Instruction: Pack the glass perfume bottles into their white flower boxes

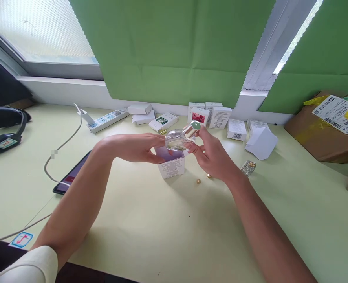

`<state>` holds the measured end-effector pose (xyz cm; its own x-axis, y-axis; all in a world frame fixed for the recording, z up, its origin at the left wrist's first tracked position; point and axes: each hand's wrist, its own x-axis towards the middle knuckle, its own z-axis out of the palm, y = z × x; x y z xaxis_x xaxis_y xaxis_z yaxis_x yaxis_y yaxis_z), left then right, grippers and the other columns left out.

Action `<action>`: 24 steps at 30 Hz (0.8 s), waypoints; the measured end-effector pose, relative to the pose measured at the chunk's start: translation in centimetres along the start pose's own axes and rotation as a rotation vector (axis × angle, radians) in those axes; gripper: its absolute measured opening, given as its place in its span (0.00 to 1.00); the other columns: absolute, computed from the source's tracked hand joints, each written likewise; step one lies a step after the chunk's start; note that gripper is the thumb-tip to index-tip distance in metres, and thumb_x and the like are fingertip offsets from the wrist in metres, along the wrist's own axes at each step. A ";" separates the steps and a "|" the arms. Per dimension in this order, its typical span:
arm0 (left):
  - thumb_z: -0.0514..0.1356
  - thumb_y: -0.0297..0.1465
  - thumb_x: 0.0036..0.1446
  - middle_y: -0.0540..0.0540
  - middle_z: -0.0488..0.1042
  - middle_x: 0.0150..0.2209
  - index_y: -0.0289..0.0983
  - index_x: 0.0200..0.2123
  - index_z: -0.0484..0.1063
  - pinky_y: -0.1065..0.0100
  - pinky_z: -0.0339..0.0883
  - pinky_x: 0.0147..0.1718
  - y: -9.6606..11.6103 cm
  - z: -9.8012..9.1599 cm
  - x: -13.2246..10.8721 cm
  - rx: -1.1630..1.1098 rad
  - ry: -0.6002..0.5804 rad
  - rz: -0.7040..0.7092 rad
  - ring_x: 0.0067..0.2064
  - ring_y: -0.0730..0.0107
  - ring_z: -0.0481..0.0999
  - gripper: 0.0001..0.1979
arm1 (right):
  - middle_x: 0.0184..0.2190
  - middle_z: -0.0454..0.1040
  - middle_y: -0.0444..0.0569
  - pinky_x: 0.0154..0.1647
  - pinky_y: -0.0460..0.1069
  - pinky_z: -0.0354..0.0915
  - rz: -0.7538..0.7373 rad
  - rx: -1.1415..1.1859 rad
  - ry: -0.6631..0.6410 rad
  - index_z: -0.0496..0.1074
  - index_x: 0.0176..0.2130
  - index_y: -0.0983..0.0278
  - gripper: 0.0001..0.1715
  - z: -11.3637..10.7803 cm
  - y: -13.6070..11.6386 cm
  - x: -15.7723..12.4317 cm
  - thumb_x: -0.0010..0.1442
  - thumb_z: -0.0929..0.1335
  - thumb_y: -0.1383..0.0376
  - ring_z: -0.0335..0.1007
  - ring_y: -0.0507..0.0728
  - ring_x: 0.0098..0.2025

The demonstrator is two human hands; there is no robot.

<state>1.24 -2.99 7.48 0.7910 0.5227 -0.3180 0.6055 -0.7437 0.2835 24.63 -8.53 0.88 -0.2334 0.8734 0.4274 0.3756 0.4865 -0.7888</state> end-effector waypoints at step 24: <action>0.58 0.34 0.58 0.47 0.72 0.48 0.45 0.58 0.54 0.72 0.59 0.33 -0.1 0.5 0.3 -0.135 0.106 0.060 0.41 0.69 0.74 0.26 | 0.42 0.67 0.49 0.44 0.54 0.68 -0.179 -0.216 -0.066 0.68 0.44 0.58 0.08 0.3 -1.2 0.4 0.67 0.65 0.58 0.66 0.58 0.45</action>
<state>1.32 -2.96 6.89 0.8267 0.5254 -0.2014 0.5575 -0.7161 0.4200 23.77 -8.77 1.85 -0.3681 0.7734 0.5160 0.5040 0.6324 -0.5882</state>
